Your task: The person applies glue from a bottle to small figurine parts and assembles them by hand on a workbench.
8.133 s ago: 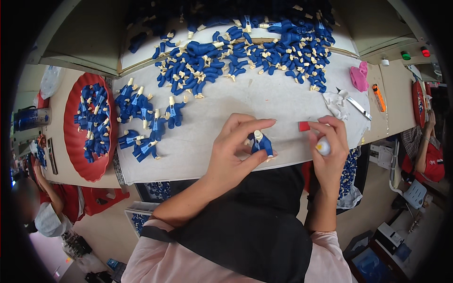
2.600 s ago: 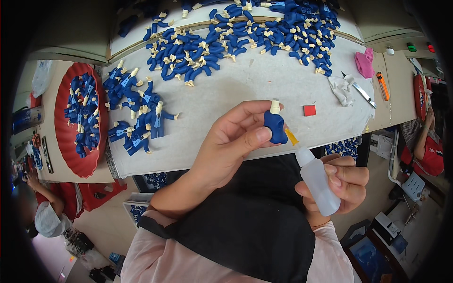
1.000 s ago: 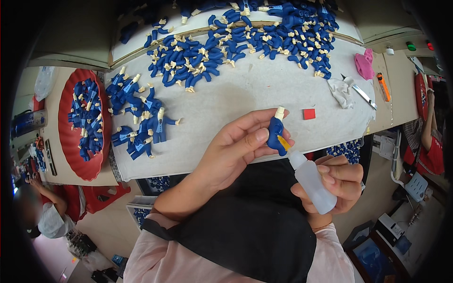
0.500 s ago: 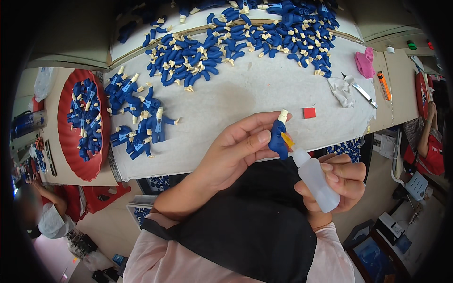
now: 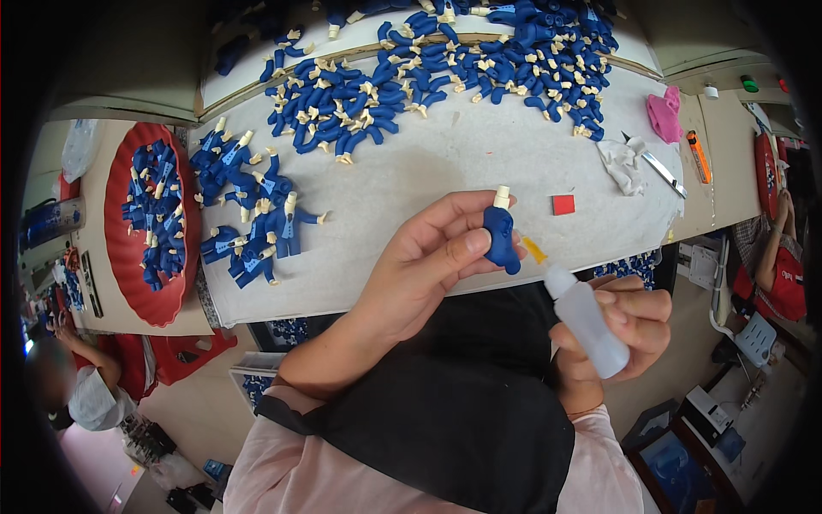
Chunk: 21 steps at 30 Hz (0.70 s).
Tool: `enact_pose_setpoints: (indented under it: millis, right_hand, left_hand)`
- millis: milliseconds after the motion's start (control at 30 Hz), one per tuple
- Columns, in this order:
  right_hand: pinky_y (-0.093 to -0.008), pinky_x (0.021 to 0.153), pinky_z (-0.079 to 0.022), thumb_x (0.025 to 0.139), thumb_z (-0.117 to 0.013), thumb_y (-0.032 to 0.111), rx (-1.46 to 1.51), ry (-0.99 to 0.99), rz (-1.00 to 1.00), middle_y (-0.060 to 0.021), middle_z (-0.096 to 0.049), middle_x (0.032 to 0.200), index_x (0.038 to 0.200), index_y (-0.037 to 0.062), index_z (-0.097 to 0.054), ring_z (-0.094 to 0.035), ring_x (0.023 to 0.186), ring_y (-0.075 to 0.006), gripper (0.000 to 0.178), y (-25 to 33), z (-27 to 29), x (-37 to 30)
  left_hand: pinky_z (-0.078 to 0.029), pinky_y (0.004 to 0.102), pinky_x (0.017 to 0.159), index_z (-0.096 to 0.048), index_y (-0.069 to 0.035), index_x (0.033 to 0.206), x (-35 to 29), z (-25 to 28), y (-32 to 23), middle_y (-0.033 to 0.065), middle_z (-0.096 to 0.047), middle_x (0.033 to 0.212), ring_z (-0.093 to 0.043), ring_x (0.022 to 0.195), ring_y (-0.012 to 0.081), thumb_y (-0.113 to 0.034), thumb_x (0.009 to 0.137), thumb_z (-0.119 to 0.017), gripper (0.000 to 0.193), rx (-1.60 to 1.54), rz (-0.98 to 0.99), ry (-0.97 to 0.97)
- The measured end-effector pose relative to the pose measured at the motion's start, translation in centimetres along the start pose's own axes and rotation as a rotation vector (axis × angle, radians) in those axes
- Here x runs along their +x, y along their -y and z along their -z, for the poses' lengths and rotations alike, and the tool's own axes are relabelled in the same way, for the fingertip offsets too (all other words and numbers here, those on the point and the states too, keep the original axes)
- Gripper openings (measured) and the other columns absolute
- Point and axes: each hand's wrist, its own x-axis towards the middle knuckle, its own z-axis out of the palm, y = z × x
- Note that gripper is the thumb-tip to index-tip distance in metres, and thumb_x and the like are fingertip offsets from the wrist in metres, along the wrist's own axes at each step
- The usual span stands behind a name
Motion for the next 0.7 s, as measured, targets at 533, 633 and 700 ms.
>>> enact_pose_setpoints:
  millis: [533, 633, 700]
  right_hand:
    - [-0.0289, 0.064, -0.046, 0.070, -0.058, -0.004, -0.278, 0.161, -0.282, -0.0085, -0.054, 0.082, 0.092, 0.0010, -0.052, -0.057, 0.071, -0.0214, 0.023, -9.9, -0.2, 7.1]
    - [-0.0327, 0.064, -0.046, 0.065, -0.063, 0.002, -0.548, 0.290, -0.242, -0.0092, -0.055, 0.085, 0.082, 0.0029, -0.057, -0.057, 0.072, -0.0274, 0.019, -9.4, -1.8, 8.4]
    - [-0.0331, 0.063, -0.046, 0.065, -0.064, 0.002, -0.609, 0.343, -0.259, -0.0092, -0.055, 0.085, 0.083, 0.0028, -0.057, -0.057, 0.072, -0.0278, 0.020, -9.5, -2.1, 8.4]
  left_hand:
    - [-0.044, 0.0299, 0.082, -0.042, 0.000, 0.117, 0.4, 1.8, 0.1, 0.0108, -0.055, 0.101, -0.055, 0.095, 0.0207, -0.012, 0.085, -0.049, 0.035, -0.042, -0.102, -0.014]
    - [-0.044, 0.0298, 0.082, -0.042, 0.000, 0.117, 0.3, 1.9, 0.1, 0.0107, -0.055, 0.100, -0.055, 0.095, 0.0203, -0.012, 0.086, -0.049, 0.034, -0.061, -0.093, -0.011]
    - [-0.044, 0.0299, 0.082, -0.042, 0.000, 0.117, 0.1, 2.1, 0.1, 0.0107, -0.055, 0.100, -0.055, 0.095, 0.0201, -0.012, 0.086, -0.048, 0.034, -0.068, -0.099, -0.010]
